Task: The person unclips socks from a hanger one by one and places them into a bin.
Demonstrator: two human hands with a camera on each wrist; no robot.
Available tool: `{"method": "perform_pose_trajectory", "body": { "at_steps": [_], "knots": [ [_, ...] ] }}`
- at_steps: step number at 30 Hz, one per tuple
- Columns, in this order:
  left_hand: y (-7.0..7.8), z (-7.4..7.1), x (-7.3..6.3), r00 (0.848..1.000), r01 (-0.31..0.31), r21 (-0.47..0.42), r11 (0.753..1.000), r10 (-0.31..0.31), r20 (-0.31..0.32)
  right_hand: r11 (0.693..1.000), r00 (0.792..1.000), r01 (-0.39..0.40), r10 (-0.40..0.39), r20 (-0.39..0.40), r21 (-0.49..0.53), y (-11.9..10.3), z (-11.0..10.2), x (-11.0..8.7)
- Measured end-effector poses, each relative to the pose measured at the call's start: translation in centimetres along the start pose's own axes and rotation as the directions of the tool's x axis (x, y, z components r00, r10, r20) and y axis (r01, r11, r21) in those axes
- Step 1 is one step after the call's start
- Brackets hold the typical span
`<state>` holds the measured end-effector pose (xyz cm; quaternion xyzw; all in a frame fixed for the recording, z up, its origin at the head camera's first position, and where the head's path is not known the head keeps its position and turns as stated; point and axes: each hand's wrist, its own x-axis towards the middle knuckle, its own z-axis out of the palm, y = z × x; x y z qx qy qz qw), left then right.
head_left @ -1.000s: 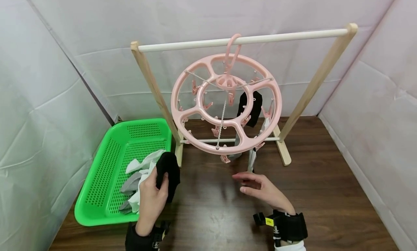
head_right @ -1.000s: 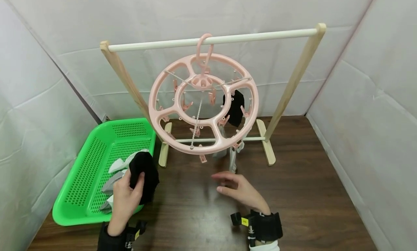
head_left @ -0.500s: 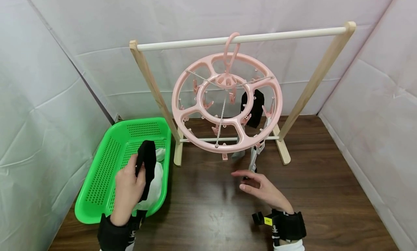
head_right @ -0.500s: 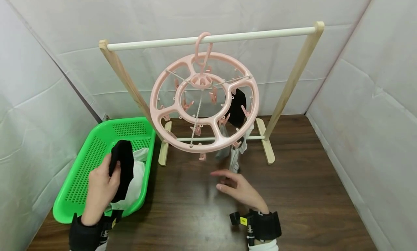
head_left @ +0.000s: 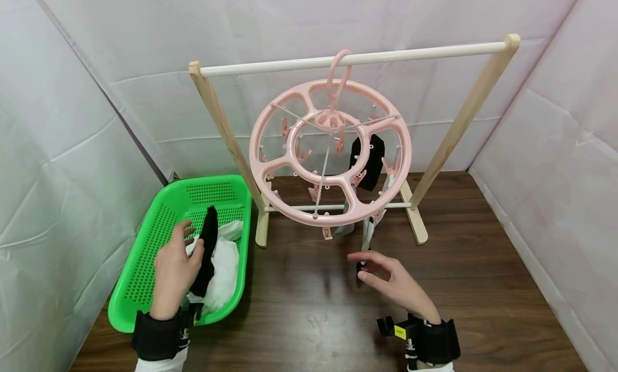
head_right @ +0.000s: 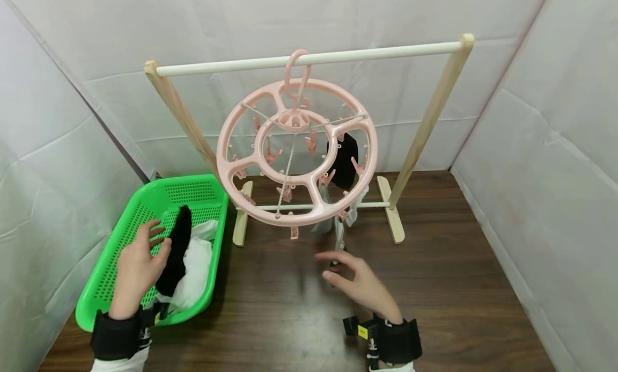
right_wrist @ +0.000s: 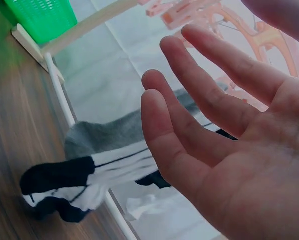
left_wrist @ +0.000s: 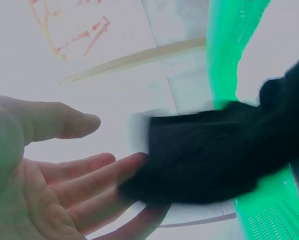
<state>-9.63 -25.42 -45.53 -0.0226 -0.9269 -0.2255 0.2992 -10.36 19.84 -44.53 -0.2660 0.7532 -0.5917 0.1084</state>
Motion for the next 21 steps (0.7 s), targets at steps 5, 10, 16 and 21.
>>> {"method": "perform_pose_trajectory", "body": {
  "at_steps": [5,10,16,21],
  "knots": [
    [-1.4,1.1,-0.1,0.999,-0.029,-0.009,1.0,0.029,0.019,1.0,0.999,0.016,-0.017,-0.044,-0.005,0.0,-0.1,-0.3],
    [-1.4,1.5,-0.1,0.999,-0.041,0.029,0.999,0.041,0.017,1.0,0.997,0.01,-0.011,-0.079,-0.023,-0.2,-0.6,-0.6],
    [-1.5,1.9,-0.6,0.998,-0.053,0.022,0.998,0.052,0.037,0.998,0.982,-0.006,-0.006,-0.188,-0.063,-0.4,-1.6,-0.9],
    [1.2,0.3,-0.5,0.994,-0.083,-0.027,0.996,0.085,0.064,0.994,0.947,-0.024,-0.012,-0.32,-0.109,-1.2,-2.8,-0.7]
  ]
}}
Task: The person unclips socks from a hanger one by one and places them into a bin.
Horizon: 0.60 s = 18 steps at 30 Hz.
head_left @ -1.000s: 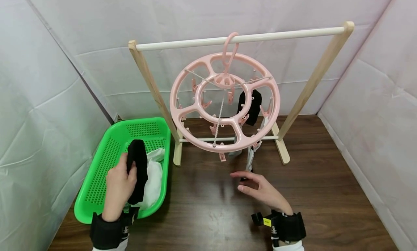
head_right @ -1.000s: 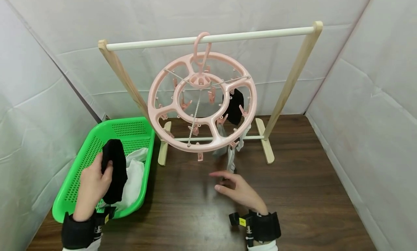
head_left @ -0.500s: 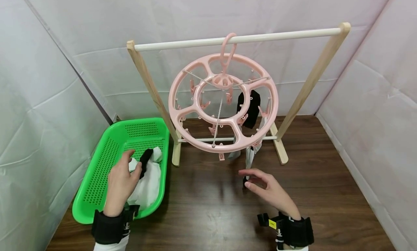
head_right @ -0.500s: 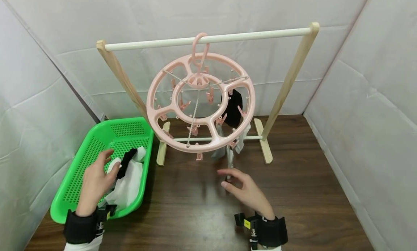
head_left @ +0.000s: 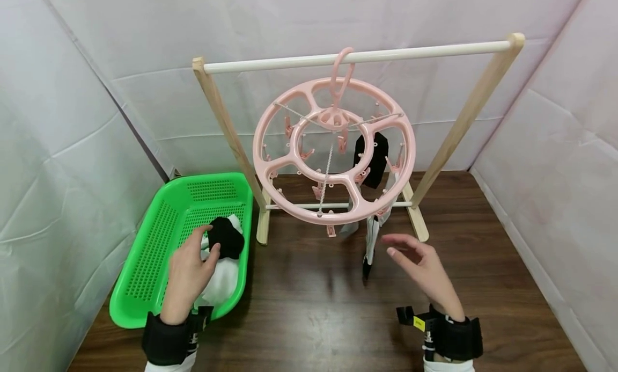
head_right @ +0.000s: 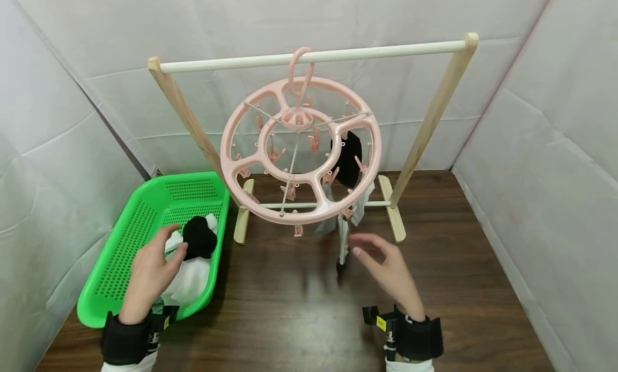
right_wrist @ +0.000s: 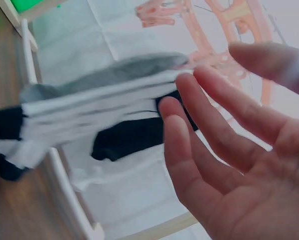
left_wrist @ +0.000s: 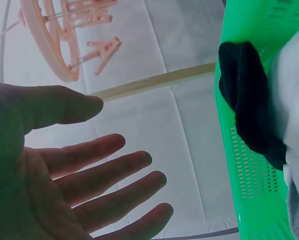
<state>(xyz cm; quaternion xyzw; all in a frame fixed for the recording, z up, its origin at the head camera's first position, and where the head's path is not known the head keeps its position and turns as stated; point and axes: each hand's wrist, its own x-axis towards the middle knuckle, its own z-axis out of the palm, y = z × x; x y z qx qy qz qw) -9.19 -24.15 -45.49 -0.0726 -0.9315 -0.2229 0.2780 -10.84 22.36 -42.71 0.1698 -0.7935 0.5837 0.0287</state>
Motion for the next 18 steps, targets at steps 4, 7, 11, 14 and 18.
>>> {"method": "perform_pose_trajectory", "body": {
  "at_steps": [4,7,11,14,18],
  "knots": [
    [4.3,-2.8,0.7,0.999,0.007,-0.078,0.997,-0.004,0.033,0.998,0.996,0.017,-0.022,-0.084,-0.058,-1.0,-0.9,0.7],
    [6.2,-3.8,0.9,0.999,0.025,-0.055,0.998,-0.023,0.03,0.994,0.991,0.066,-0.076,-0.107,-0.092,-1.7,-1.4,1.4],
    [7.8,-4.8,0.9,0.998,0.04,-0.047,0.998,-0.038,0.049,0.988,0.989,0.117,-0.125,-0.076,-0.102,-2.4,-2.1,2.9],
    [7.9,-5.0,0.8,0.997,0.039,-0.049,0.998,-0.035,0.068,0.988,0.995,0.103,-0.103,0.0,-0.112,-2.6,-2.3,4.0],
    [7.8,-5.2,0.7,0.997,0.016,-0.038,0.999,-0.013,0.07,0.99,0.992,0.064,-0.049,0.12,-0.122,-2.7,-2.0,5.3]
  ]
}}
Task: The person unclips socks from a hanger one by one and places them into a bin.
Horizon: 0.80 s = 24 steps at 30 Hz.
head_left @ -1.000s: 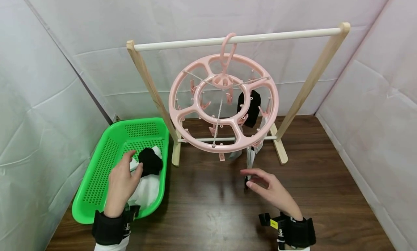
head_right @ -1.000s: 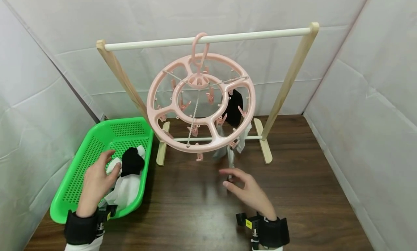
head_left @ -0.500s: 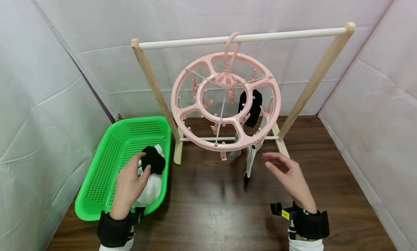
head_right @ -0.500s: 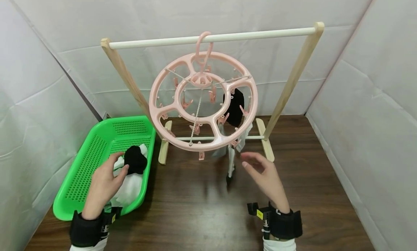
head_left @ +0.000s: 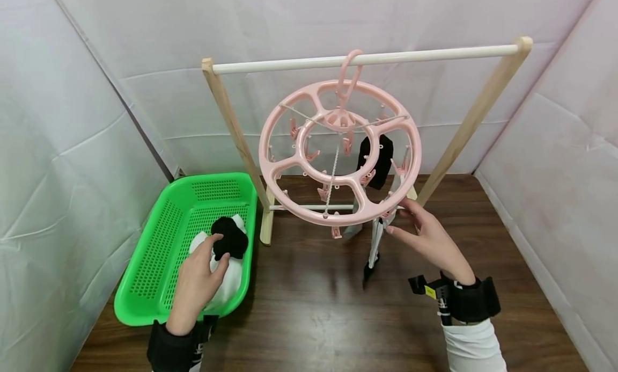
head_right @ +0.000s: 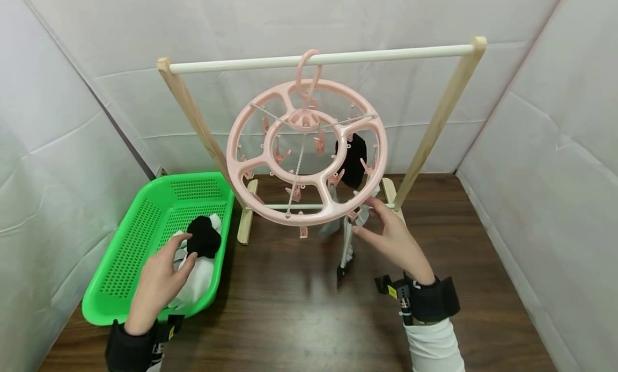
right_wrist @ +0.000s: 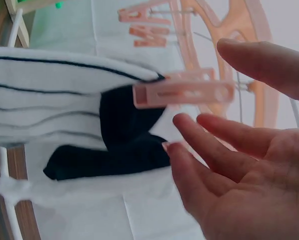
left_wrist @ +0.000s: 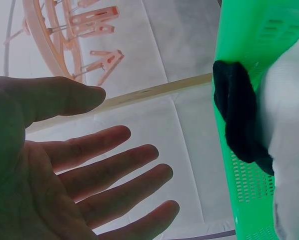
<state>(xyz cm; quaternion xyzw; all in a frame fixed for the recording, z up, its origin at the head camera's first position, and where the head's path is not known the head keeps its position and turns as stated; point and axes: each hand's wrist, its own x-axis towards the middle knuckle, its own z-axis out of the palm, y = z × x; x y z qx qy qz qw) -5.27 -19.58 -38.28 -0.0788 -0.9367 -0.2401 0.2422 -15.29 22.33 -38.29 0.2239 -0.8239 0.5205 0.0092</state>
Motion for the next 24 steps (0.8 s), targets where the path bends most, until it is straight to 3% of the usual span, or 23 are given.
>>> {"method": "perform_pose_trajectory", "body": {
  "at_steps": [4,11,15,24],
  "knots": [
    [-0.1,0.1,-0.2,1.0,-0.006,0.006,1.0,0.006,-0.003,0.999,0.999,0.022,-0.024,0.043,0.032,-0.1,0.2,1.0],
    [-0.2,0.4,-0.4,1.0,0.007,0.005,1.0,-0.007,0.004,0.981,0.994,0.103,-0.098,-0.039,0.162,-0.1,0.8,1.8],
    [-0.1,0.5,-0.6,1.0,0.008,0.004,1.0,-0.008,0.007,0.973,0.993,0.112,-0.105,-0.044,0.202,-0.1,0.9,1.7],
    [0.0,1.4,-0.7,0.998,-0.066,-0.001,0.998,0.066,-0.022,0.977,0.992,0.127,-0.125,-0.022,0.173,-0.2,0.6,1.1]
  ]
}}
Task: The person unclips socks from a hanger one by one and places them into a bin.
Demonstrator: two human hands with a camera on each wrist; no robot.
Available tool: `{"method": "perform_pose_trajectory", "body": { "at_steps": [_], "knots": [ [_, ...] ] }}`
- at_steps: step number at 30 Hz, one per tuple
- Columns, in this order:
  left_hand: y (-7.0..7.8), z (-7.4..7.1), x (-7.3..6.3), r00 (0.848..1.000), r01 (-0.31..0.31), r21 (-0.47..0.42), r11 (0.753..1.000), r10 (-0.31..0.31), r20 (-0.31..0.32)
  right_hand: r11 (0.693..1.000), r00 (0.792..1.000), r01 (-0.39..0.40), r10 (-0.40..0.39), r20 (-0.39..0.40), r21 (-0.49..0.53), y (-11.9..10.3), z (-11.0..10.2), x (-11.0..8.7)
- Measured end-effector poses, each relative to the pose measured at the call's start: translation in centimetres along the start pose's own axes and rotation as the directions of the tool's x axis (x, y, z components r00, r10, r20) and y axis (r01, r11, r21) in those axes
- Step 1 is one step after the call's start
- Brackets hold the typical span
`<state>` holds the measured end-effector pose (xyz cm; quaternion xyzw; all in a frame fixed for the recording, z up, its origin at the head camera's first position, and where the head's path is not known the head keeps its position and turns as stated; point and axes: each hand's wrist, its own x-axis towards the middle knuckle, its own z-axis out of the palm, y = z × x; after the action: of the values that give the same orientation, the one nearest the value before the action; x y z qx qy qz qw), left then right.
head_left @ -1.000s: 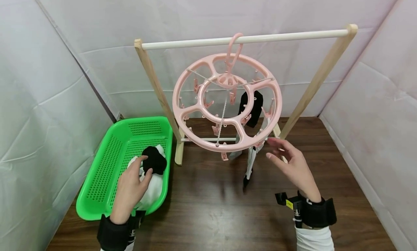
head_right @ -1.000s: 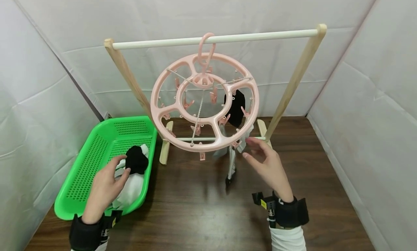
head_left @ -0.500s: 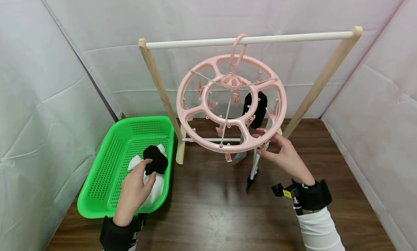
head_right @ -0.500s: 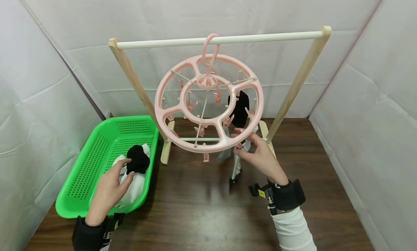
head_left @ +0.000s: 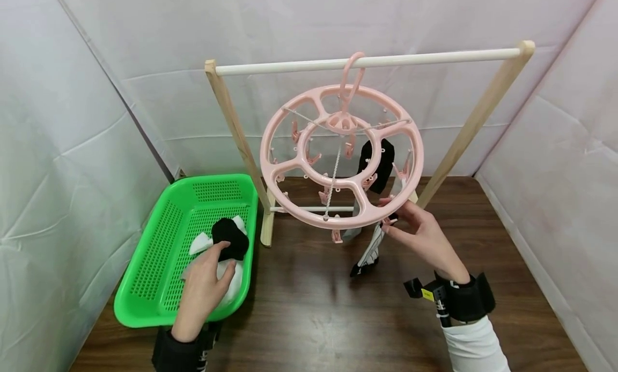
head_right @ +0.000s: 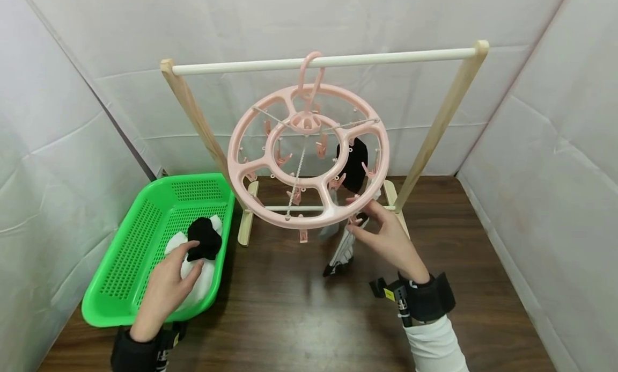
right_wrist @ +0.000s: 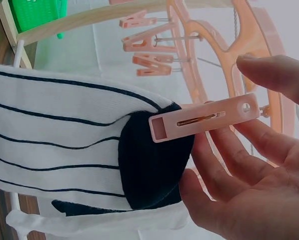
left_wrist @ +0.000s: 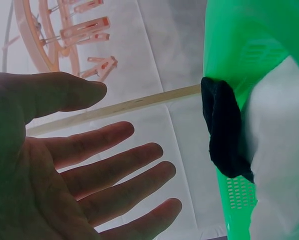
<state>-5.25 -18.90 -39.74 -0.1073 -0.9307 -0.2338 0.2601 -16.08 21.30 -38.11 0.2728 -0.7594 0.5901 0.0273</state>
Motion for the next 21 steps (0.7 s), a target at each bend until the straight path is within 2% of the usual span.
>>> {"method": "perform_pose_trajectory", "body": {
  "at_steps": [3,10,18,21],
  "knots": [
    [0.1,0.2,0.0,1.0,-0.009,-0.006,1.0,0.009,0.001,0.999,1.0,-0.027,0.027,-0.011,-0.025,-0.3,0.0,-0.3],
    [0.8,0.7,-0.2,0.999,0.032,-0.023,0.999,-0.03,0.043,0.99,0.995,-0.095,0.09,-0.053,-0.105,-1.1,0.2,-0.8],
    [2.4,2.1,-0.1,0.993,0.068,-0.054,0.996,-0.063,0.099,0.995,0.994,-0.083,0.078,-0.082,-0.059,-1.5,0.9,-0.8],
    [2.8,2.7,-0.1,0.992,0.064,-0.073,0.995,-0.055,0.112,0.997,0.993,-0.073,0.07,-0.094,-0.037,-1.6,1.1,-0.8]
  ]
}}
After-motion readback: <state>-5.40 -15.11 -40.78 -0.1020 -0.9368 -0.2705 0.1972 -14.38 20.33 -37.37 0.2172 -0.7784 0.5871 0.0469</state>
